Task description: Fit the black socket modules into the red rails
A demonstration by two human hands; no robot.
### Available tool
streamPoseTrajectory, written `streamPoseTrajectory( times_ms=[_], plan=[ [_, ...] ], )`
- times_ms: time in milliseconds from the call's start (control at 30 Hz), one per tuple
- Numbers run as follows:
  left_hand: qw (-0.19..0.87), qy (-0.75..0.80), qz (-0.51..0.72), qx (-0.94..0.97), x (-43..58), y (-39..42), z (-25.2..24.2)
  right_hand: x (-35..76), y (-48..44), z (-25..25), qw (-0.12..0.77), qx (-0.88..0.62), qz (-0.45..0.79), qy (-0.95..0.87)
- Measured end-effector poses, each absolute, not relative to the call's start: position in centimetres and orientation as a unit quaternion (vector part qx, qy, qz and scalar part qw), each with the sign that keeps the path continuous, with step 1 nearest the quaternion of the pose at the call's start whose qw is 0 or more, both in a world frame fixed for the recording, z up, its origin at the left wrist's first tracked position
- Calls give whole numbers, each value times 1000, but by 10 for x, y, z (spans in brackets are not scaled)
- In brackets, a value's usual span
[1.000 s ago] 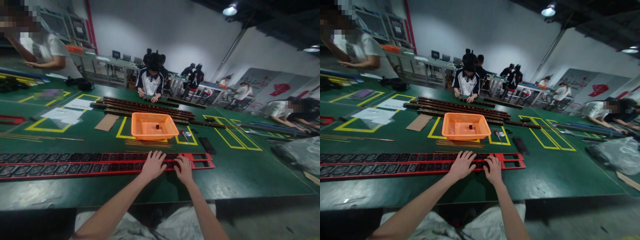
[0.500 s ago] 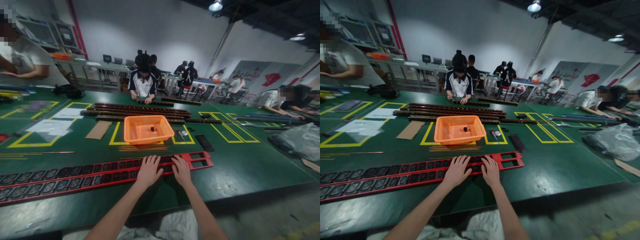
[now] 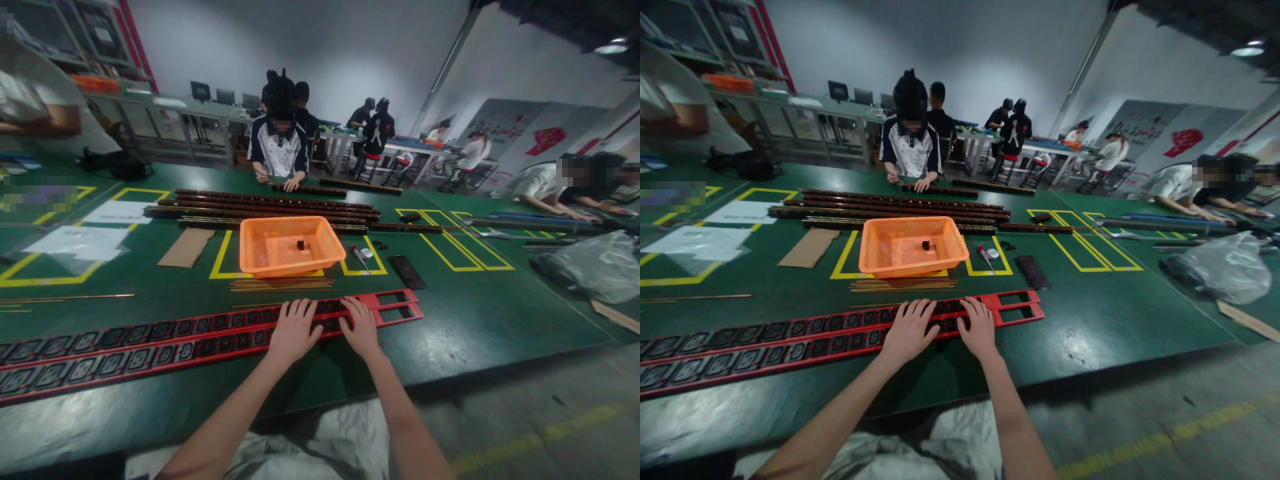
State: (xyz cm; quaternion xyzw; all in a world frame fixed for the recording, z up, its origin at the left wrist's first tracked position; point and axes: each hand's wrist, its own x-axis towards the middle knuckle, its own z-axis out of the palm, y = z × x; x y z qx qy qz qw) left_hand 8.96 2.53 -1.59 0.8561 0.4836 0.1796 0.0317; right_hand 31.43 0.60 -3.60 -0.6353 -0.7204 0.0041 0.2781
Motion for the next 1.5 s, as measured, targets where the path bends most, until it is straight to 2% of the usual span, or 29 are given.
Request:
streamPoseTrajectory(
  times_ms=[200,500,767,1500],
  plan=[
    [32,477,177,860,87,25,-15,325,14,-34,276,-621,64,-731],
    [39,489,170,855,87,26,-14,322,23,-26,236,-636,83,-730],
    [35,487,168,856,87,25,-13,319,11,-44,267,-612,-28,-744],
    [52,494,170,851,88,25,-11,312,11,-46,257,-609,-49,-749]
  ],
)
